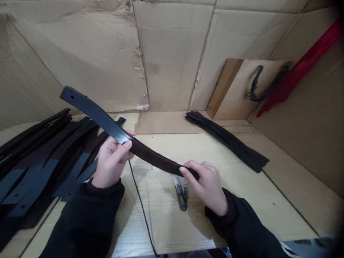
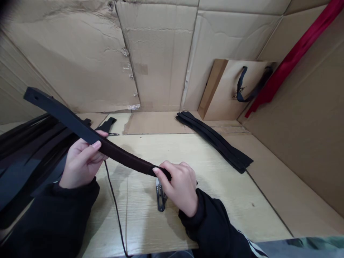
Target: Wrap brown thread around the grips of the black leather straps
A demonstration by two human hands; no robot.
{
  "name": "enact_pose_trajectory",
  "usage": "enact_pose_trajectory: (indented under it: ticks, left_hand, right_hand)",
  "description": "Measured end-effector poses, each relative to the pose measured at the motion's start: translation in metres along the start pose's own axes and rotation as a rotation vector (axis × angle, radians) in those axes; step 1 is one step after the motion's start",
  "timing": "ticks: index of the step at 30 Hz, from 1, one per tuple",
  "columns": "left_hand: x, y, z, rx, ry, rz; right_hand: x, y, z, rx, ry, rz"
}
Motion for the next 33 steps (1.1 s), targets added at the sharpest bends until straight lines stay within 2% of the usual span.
enact_pose_trajectory:
  ticks: [2,6,15,20,28,31,33]
  left_hand:
    - [0.000,-0.002,0.000,-0.013,-0.023,-0.005]
    - [0.000,-0.003,0.001,0.010,-0.041,-0.041]
    - [0.003,-0.002,0.004,0.119,0.036,-0.234]
    - [0.006,-0.001,0.005,0.113,0.057,-0.252]
    - [0.006,0.000,0.006,0.051,0.134,-0.267]
    - [0.006,0.001,0.006,0.032,0.195,-0.253]
    - [0.007,0.001,0.006,0.025,0.194,-0.203]
  right_hand:
    - [-0.001,0.000,0.000,-0.030,0.023,-0.036]
    - [-0.003,0.000,0.000,-0.151,0.102,-0.188]
    - [-0.005,0.007,0.005,-0.582,0.217,-0.408]
    - [-0.005,0.009,0.004,-0.792,0.290,-0.548]
    - [0.000,0.013,0.008,-0.936,0.385,-0.702]
    - [0.000,0.011,0.006,-0.962,0.377,-0.761]
    - [-0.003,0.007,0.003,-0.949,0.315,-0.724]
Point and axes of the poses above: each hand's wrist, its own x-axis away from the middle knuckle, its own y-axis out of the palm, z = x × y, the point moved 2 cm from there along -x, towards the middle knuckle, and after that the axes turned 3 degrees about -z, right-handed, at the moved point
